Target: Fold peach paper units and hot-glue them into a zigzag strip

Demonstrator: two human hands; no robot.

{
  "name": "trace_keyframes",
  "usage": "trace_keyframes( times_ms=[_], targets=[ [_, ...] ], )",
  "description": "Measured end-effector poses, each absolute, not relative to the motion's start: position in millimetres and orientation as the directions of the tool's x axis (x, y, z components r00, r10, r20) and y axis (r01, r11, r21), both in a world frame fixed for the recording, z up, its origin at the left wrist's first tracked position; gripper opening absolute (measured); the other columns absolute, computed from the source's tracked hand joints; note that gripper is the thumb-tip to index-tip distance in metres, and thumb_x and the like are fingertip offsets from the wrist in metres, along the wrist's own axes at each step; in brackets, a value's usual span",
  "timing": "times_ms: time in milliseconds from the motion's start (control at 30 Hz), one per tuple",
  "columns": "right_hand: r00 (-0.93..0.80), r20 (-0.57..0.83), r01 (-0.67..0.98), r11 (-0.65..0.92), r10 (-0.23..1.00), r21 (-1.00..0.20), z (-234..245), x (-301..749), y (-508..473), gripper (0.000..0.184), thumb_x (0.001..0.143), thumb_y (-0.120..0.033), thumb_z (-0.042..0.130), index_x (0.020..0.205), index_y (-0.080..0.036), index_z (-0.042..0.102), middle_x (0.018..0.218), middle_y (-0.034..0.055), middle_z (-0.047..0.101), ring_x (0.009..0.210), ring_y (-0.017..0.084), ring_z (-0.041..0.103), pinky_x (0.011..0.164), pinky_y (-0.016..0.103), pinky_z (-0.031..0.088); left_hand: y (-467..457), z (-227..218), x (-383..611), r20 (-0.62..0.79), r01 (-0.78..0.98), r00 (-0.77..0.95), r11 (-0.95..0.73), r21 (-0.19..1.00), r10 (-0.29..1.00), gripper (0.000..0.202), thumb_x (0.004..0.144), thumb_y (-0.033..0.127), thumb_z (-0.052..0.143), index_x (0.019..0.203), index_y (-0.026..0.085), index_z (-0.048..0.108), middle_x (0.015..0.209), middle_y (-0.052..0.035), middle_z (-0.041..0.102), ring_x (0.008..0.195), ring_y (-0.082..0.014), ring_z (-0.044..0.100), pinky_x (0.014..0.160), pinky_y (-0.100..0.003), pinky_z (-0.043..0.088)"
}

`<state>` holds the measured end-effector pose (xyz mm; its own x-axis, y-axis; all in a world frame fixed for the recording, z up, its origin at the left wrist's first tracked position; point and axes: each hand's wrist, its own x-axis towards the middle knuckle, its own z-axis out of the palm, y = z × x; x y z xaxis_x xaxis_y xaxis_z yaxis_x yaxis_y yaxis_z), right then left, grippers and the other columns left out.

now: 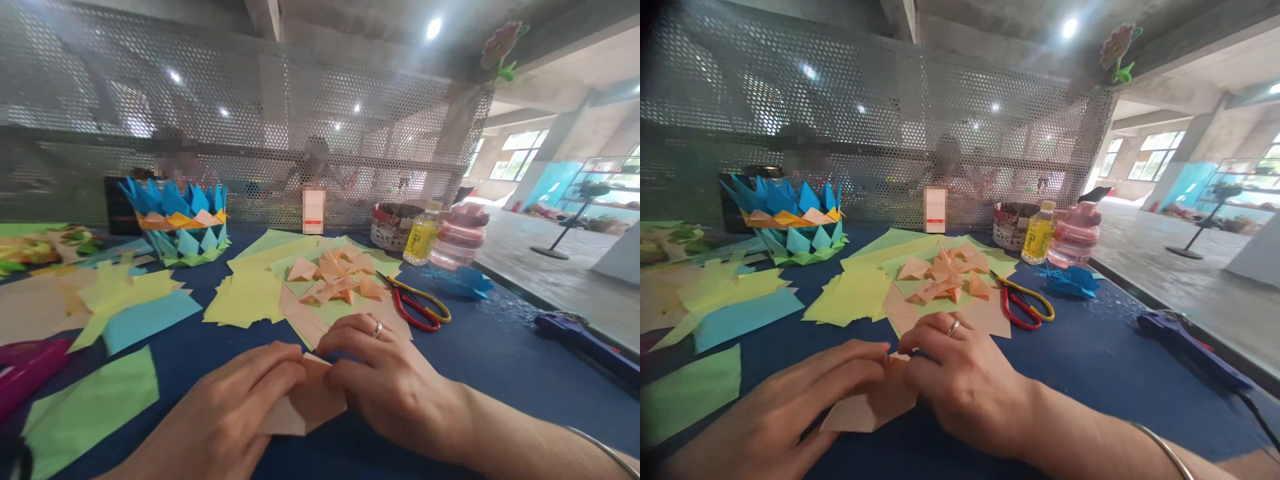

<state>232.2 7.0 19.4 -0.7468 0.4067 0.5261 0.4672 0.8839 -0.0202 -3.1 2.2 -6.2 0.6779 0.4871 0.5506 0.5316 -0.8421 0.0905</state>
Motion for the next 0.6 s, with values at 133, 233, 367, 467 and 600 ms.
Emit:
trace_keyframes(
  times_ms=[133,233,367,467,600],
  targets=[
    [-0.848,0.384,0.332,0.931,0.365,-0.152,22,234,10,0.025,0.084,0.003,0.044,0.086,-0.014,0.063,0.091,0.0075,0.070,0.098,0.019,0.060,0.090,0.033,0.049,5,-1,-3,0.371,0.469,0.720,-0.805,0.362,0.587,0.032,0.074,-0.002,0.037,0.086,0.023,0.053,0.087,0.0014,0.063,0.084,-0.0156,0.063,0.075,-0.025,0.049],
    [-0.851,0.304,0.323,0.883,0.429,-0.340,29,235,12,0.029,0.078,0.006,0.047,0.089,-0.013,0.066,0.089,0.0072,0.071,0.097,0.017,0.063,0.089,0.027,0.051,13,8,-5,0.247,0.409,0.740,-0.710,0.573,0.626,0.029,0.076,-0.004,0.041,0.082,0.021,0.055,0.087,0.0036,0.063,0.080,-0.0112,0.061,0.073,-0.020,0.046],
    [-0.842,0.257,0.276,0.790,0.473,-0.548,35,236,19,0.014,0.082,-0.002,0.063,0.089,-0.012,0.070,0.094,0.0091,0.073,0.099,0.018,0.064,0.091,0.028,0.050,24,19,-10,0.158,0.327,0.763,-0.585,0.743,0.627,0.023,0.081,0.001,0.056,0.078,0.021,0.067,0.090,0.0031,0.067,0.084,-0.0106,0.064,0.080,-0.019,0.047],
    [-0.848,0.258,0.213,0.745,0.462,-0.631,35,235,25,0.005,0.080,-0.011,0.073,0.085,-0.011,0.073,0.095,0.0105,0.074,0.097,0.017,0.066,0.094,0.029,0.048,27,22,-10,0.095,0.339,0.781,-0.547,0.765,0.617,0.021,0.081,0.007,0.064,0.079,0.024,0.075,0.092,0.0026,0.068,0.084,-0.0107,0.065,0.079,-0.017,0.048],
    [-0.833,0.236,0.223,0.695,0.500,-0.683,35,232,25,0.008,0.078,-0.008,0.073,0.084,-0.012,0.076,0.093,0.0077,0.074,0.094,0.016,0.067,0.091,0.027,0.050,24,22,-8,0.130,0.333,0.766,-0.561,0.757,0.630,0.028,0.081,0.004,0.064,0.080,0.030,0.077,0.092,0.0044,0.069,0.083,-0.0101,0.064,0.079,-0.017,0.050]
  ],
)
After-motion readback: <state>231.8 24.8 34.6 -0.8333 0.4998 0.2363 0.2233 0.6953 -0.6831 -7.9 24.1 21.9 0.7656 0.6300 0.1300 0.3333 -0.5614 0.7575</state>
